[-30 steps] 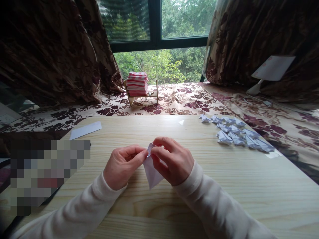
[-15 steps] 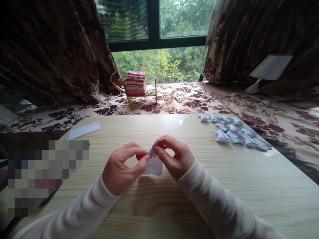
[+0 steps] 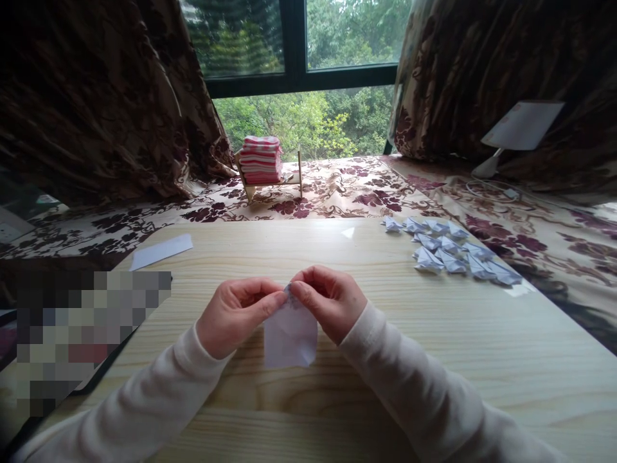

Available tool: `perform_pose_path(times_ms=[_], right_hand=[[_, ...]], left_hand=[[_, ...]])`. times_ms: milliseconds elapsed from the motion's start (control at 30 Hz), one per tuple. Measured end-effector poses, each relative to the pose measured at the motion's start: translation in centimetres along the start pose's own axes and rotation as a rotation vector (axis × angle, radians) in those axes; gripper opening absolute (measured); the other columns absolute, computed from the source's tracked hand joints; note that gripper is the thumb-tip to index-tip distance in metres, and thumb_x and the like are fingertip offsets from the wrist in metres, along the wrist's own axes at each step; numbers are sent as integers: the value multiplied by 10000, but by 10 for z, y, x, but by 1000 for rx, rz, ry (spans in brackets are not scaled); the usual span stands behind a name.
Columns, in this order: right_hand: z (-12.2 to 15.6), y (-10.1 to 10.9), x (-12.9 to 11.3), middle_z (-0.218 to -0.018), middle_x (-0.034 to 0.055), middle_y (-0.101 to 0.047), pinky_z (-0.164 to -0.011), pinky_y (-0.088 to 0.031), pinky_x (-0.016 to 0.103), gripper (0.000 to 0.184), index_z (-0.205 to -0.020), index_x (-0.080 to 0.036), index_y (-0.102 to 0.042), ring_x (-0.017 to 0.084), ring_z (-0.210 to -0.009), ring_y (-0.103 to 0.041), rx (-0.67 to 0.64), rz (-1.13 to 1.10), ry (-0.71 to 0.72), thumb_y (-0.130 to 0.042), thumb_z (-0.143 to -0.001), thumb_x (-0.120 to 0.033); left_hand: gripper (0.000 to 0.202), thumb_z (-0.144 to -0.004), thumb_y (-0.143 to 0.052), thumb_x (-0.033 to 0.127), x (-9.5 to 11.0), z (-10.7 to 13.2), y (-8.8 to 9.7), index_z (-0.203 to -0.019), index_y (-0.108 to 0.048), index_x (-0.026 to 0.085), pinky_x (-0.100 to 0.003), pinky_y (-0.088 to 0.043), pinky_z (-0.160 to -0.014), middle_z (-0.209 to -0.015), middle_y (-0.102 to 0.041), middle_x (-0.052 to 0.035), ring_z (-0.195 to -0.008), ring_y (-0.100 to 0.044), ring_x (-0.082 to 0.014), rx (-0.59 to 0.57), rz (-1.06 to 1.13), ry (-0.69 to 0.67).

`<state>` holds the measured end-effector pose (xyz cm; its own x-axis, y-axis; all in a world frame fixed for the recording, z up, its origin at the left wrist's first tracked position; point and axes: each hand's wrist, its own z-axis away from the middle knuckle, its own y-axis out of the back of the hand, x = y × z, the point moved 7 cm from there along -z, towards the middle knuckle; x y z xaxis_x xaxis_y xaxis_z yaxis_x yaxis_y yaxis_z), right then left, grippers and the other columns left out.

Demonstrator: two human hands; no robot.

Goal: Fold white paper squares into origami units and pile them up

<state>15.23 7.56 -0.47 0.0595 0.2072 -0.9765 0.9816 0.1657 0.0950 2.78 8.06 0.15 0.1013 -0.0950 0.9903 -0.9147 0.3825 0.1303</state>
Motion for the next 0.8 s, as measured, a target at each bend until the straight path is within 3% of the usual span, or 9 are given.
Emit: perform_pose_path(times_ms=[167,300,567,800], right_hand=[[-1,-3,9,-615,-9,-571,-528,-407,225,255,-727,-147,-607,99,-559,-484,-47,8,-87,-621,-744,-401],[-1,-4,15,-523,-25,-486,-443,-309,216,360,-619,-134,-585,80,-491,-398,-41,18,-171,-605,-709,-482],[3,-10,9,-527,-25,-465,-430,-273,214,414,-627,-122,-579,71,-479,-365,-47,-2,-228,-625,-652,-533],[2,-13,5,-512,-40,-368,-444,-268,221,424,-552,-150,-498,76,-497,-331,-145,64,-150,-541,-728,-534]], left_hand=[[200,-653,-624,296,-7,-2,0,-572,-566,123,-223,-342,-502,-536,-519,3,-532,-449,-100,32,4,83],[232,-644,-632,331,-9,-3,4,-566,-547,130,-220,-340,-505,-531,-512,12,-533,-445,-98,81,17,90],[240,-687,-545,336,-14,-5,-1,-539,-511,150,-208,-254,-436,-473,-418,50,-457,-346,-65,-15,104,121],[267,-676,-510,276,-9,-3,-1,-460,-385,180,-227,-194,-428,-449,-296,65,-451,-267,-64,-11,50,75]])
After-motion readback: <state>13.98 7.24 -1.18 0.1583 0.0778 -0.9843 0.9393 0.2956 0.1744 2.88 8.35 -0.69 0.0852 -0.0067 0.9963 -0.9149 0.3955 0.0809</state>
